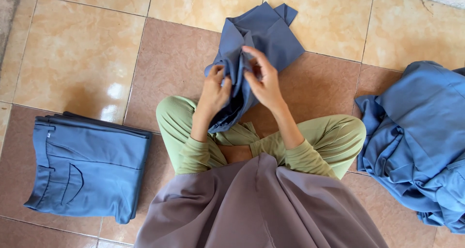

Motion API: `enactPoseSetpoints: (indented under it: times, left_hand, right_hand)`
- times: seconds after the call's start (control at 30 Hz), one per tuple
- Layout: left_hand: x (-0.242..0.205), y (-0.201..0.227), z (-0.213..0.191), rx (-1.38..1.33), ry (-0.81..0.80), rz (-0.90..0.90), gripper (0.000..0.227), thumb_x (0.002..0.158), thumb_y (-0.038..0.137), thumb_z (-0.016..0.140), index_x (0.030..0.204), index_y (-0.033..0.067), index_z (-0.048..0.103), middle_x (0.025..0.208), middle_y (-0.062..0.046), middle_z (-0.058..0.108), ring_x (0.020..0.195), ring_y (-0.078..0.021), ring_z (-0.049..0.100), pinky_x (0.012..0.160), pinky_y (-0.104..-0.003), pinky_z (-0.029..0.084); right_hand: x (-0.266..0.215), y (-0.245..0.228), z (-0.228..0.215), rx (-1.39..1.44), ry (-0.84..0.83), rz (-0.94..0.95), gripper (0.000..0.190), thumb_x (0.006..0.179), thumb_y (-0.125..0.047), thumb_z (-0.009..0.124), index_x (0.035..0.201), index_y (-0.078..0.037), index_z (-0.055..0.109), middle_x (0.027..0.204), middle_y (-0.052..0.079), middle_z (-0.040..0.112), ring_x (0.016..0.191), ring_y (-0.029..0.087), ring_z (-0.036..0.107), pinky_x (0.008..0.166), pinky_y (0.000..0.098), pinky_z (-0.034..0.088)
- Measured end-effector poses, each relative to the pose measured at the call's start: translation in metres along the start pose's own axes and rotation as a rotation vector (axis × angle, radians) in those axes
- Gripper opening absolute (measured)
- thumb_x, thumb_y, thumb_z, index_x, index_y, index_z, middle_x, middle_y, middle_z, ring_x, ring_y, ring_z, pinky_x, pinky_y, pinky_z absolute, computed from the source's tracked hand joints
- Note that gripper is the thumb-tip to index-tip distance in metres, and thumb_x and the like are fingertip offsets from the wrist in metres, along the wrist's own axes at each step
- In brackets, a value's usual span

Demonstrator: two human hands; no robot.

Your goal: The person is sitting on the floor and folding several pairs of blue trousers into neat stacks.

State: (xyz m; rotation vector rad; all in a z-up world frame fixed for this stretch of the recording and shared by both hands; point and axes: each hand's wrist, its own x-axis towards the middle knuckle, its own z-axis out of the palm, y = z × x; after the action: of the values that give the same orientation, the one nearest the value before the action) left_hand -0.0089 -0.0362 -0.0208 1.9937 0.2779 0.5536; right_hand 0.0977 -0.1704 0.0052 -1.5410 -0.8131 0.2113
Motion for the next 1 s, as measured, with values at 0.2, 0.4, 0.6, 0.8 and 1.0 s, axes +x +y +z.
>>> enactPoseSetpoints:
  times: [0.2,0.4,0.6,0.8,1.0]
  left_hand:
    - [0.006,0.024,-0.009,-0.073,0.056,-0.019,0.051,0.091,0.015,0.055,0.141,0.011,0.044,0.099,-0.02,0.069,0.072,-0.0339,0.071,0.054,-0.039,0.053]
    - [0.012,0.036,-0.007,0.081,-0.018,0.159,0.064,0.097,0.044,0.071,0.151,0.0167,0.052,0.11,-0.016,0.06,0.095,-0.0317,0.065,0.086,-0.041,0.053]
    - [0.016,0.034,-0.022,-0.006,-0.177,0.179,0.11,0.068,0.041,0.1,0.157,0.0122,0.042,0.128,-0.027,0.058,0.114,-0.0478,0.063,0.103,-0.056,0.049]
    - [0.014,0.026,-0.035,-0.155,-0.273,0.04,0.058,0.091,-0.006,0.07,0.146,0.0086,0.058,0.116,-0.024,0.071,0.103,-0.0416,0.07,0.079,-0.046,0.062]
    - [0.011,0.039,-0.059,-0.051,-0.115,0.071,0.046,0.089,-0.013,0.05,0.117,0.0138,0.075,0.103,-0.011,0.076,0.101,-0.0338,0.073,0.087,-0.04,0.059]
  right_hand:
    - [-0.005,-0.001,0.003,0.204,-0.085,0.062,0.062,0.093,0.011,0.056,0.148,-0.016,0.053,0.087,0.005,0.055,0.071,0.01,0.056,0.06,0.0243,0.053]
    - [-0.005,0.003,-0.01,0.307,-0.125,0.068,0.065,0.096,0.007,0.061,0.154,-0.014,0.043,0.091,0.005,0.05,0.079,0.013,0.058,0.064,0.0251,0.053]
    - [-0.017,0.016,-0.019,0.732,-0.306,0.204,0.083,0.083,-0.003,0.056,0.159,-0.011,0.023,0.116,0.018,0.058,0.123,0.029,0.059,0.11,0.0605,0.045]
    - [-0.021,0.023,-0.03,0.541,-0.238,0.139,0.053,0.095,-0.001,0.042,0.146,-0.007,0.028,0.098,0.026,0.068,0.106,0.039,0.071,0.095,0.0577,0.056]
    - [-0.005,0.029,-0.069,-0.303,-0.168,0.038,0.062,0.085,0.007,0.059,0.138,-0.025,0.06,0.129,0.0,0.061,0.125,0.023,0.053,0.101,0.0399,0.05]
